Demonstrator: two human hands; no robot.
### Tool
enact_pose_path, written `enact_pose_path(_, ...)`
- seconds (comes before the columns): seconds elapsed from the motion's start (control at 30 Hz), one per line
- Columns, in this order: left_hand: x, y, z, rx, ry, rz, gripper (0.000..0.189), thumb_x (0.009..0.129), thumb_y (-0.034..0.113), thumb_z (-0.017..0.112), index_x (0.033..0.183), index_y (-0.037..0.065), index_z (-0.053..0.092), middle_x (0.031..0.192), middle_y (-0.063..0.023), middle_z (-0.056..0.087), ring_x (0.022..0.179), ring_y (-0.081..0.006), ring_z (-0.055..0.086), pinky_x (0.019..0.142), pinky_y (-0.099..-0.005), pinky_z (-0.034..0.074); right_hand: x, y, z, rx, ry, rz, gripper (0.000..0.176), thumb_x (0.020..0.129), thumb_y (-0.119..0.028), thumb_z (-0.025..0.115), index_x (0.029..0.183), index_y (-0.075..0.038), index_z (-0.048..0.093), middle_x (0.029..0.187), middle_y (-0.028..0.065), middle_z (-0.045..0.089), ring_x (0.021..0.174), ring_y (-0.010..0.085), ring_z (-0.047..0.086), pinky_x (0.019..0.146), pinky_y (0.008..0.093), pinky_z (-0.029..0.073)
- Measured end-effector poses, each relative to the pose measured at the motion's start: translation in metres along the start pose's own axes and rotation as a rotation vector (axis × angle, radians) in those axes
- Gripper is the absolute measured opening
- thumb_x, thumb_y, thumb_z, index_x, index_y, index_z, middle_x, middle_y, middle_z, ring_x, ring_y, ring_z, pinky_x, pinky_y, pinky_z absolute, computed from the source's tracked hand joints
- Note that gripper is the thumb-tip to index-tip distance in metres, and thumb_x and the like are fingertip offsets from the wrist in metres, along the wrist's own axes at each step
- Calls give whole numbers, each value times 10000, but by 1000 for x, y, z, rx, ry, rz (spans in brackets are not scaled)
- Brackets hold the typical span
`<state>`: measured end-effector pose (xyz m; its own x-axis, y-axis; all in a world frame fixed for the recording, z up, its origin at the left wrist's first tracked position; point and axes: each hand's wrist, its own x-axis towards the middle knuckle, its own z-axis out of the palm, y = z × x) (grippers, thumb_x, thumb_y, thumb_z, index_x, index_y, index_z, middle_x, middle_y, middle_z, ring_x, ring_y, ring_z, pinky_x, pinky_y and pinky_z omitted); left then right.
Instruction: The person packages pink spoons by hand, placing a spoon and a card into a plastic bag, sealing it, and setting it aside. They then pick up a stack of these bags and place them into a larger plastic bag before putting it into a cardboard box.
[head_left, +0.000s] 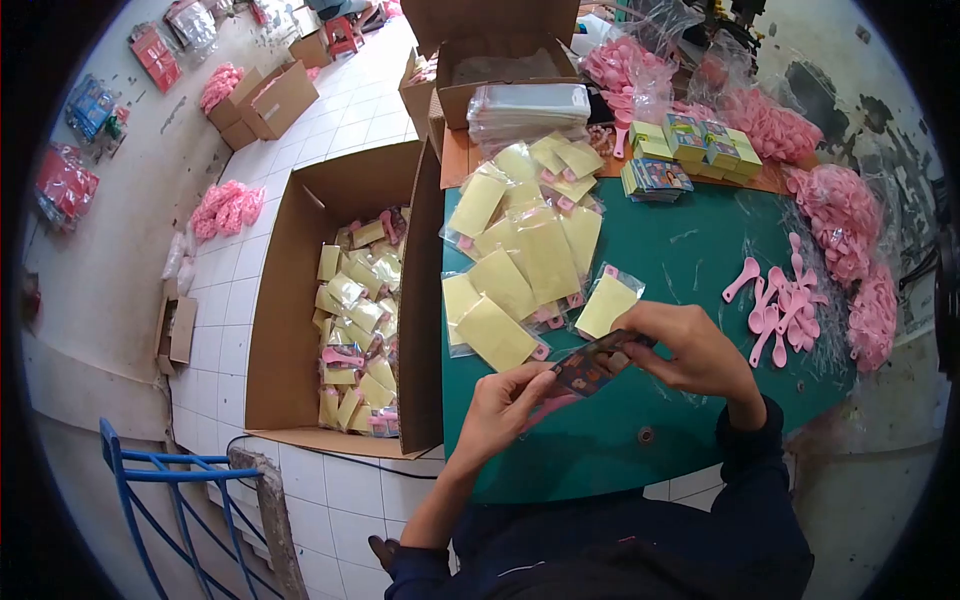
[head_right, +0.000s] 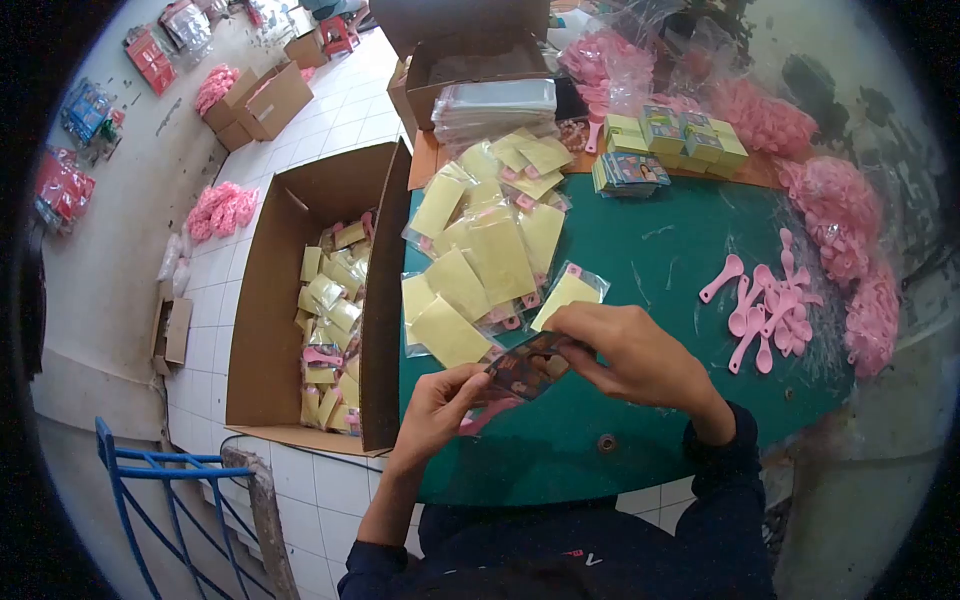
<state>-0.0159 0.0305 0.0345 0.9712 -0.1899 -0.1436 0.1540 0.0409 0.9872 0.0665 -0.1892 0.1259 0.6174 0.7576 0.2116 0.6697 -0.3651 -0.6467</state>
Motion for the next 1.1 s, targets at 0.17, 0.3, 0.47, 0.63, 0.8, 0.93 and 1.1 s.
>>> enact_pose_path(0.17,-4,22,13,118,-91,26,386,917,124,540,1281,19,466,971,-142,667,828,-106,620,758,-272,499,-10,-2,23,-101,-257,-9,153,829,-113,575,943,-17,537,864,143,561,734,330,596,637,391,481)
enact_pose_path(0.3,-7,12,22,448,-2,95,639,874,160,611,1410,85,272,922,-158,678,814,-120,640,697,-297,500,-22,8,45,-168,-251,-91,149,835,-146,567,893,-11,545,857,126,569,677,318,587,612,386,481)
enact_pose_path(0.47,-10,8,3,330,-101,-27,743,823,126,673,1422,93,235,804,-94,684,725,-84,615,631,-250,475,-30,24,46,413,-84,218,161,781,-122,674,737,-26,552,670,37,569,569,179,544,542,290,427)
enact_pose_path(0.63,-20,-6,-17,93,-125,18,820,778,45,708,1428,89,210,671,-13,588,655,-43,535,589,-172,409,-40,28,42,613,-82,406,197,762,-129,731,710,-41,563,646,-28,543,624,40,493,548,221,388)
enact_pose_path(0.8,-28,0,-7,113,-76,19,838,772,69,722,1427,120,200,708,-39,619,692,-53,555,668,-205,461,-44,20,49,756,-114,496,167,757,-111,718,801,13,614,707,21,614,663,61,543,616,214,436)
enact_pose_path(0.93,-36,-10,-7,34,-67,51,843,774,74,722,1428,126,191,818,-80,665,789,-95,614,739,-255,503,-61,32,62,708,6,493,143,753,-60,698,856,25,647,743,43,640,699,78,574,645,230,467)
enact_pose_path(1.1,-37,-15,-7,-82,-46,-12,876,785,6,693,1445,115,128,794,-53,617,796,-98,594,706,-229,474,-55,16,64,814,94,469,119,731,-34,705,818,21,645,733,32,635,678,82,580,618,250,480)
